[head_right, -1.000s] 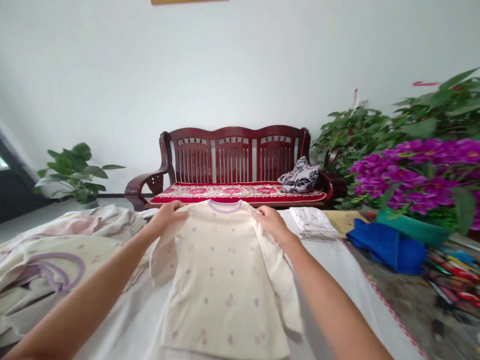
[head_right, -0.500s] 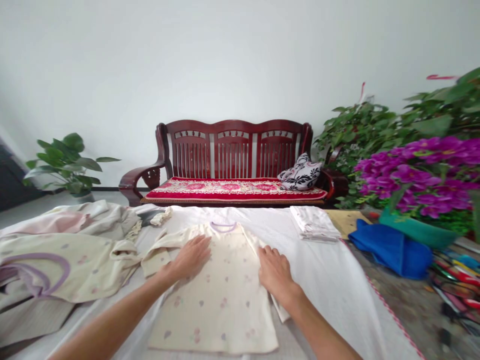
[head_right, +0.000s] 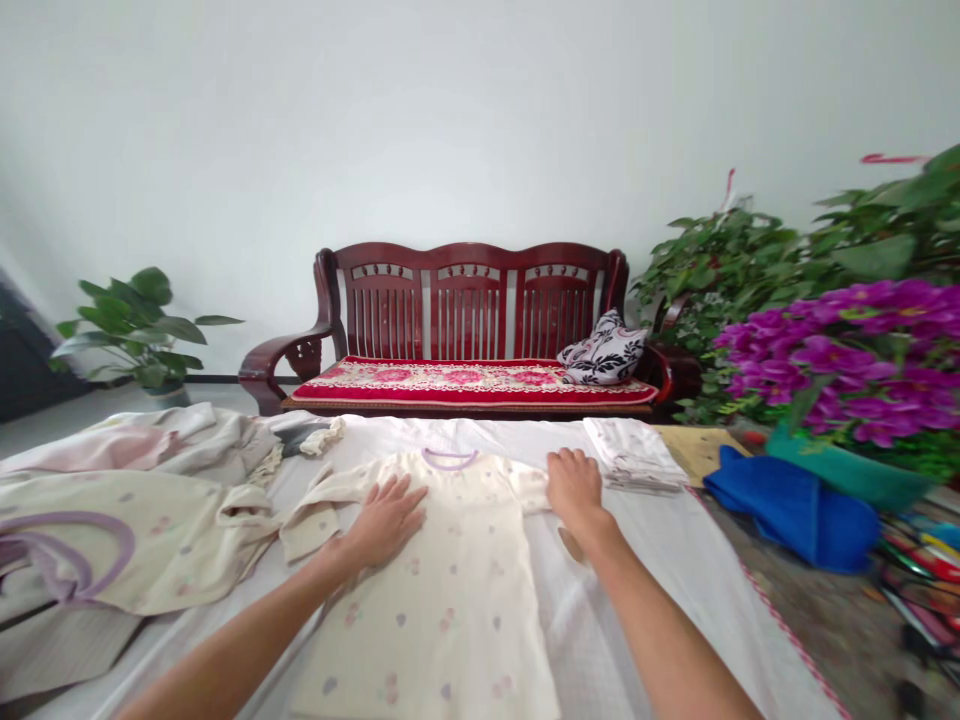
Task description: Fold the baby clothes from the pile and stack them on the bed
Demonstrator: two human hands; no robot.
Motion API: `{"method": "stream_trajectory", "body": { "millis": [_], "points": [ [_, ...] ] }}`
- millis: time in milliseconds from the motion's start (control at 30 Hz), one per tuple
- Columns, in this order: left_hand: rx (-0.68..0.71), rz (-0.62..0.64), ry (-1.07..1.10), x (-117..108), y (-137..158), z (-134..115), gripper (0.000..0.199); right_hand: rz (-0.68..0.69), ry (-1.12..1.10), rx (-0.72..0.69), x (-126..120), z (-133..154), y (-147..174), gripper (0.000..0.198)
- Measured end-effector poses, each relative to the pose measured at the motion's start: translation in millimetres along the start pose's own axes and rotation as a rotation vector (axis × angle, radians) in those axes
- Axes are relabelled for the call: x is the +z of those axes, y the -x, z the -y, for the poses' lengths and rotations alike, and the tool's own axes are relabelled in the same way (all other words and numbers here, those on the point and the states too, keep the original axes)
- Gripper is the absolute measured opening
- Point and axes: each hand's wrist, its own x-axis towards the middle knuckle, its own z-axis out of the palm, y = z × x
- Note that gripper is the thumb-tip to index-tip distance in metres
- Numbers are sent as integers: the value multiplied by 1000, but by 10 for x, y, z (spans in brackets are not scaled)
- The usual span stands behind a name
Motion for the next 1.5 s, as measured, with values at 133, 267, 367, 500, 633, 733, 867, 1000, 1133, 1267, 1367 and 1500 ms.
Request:
{"method": "stream_trajectory", "body": {
  "millis": [133,267,367,500,633,733,867,1000,1133,1267,1367,1500],
  "points": [
    [137,-56,246,-62,-215,-106,42,32,-172,-263,92,509,192,39],
    [176,-47,239,62,-329,-223,43,126,-267,-350,308,904,329,51],
    [139,-12,39,194,-292,-209,51,186,-286,-316,495,878,271,60],
    [148,-23,-79,285,-217,-68,60,172,-238,-234,633,577,96,61],
    [98,-86,-132,317,-175,35,62,205,-208,-179,546,504,34,60],
    [68,-130,-169,344,-146,49,63,169,-216,-170,417,726,134,58],
    [115,-113,-168,358,-130,62,60,143,-319,-411,370,1099,420,60],
    [143,-59,-105,268,-132,119,57,169,-373,-549,385,1168,646,60],
    [85,-20,-5,7,-47,282,44,212,-368,-549,314,1035,695,57],
    [-203,-145,-173,-355,259,631,50,197,-372,-513,303,997,688,56],
    [-326,-102,-321,-597,571,947,54,158,-375,-512,366,1012,679,55],
    [-251,114,-397,-782,831,1231,46,95,-386,-513,461,1014,656,53]
  ]
}}
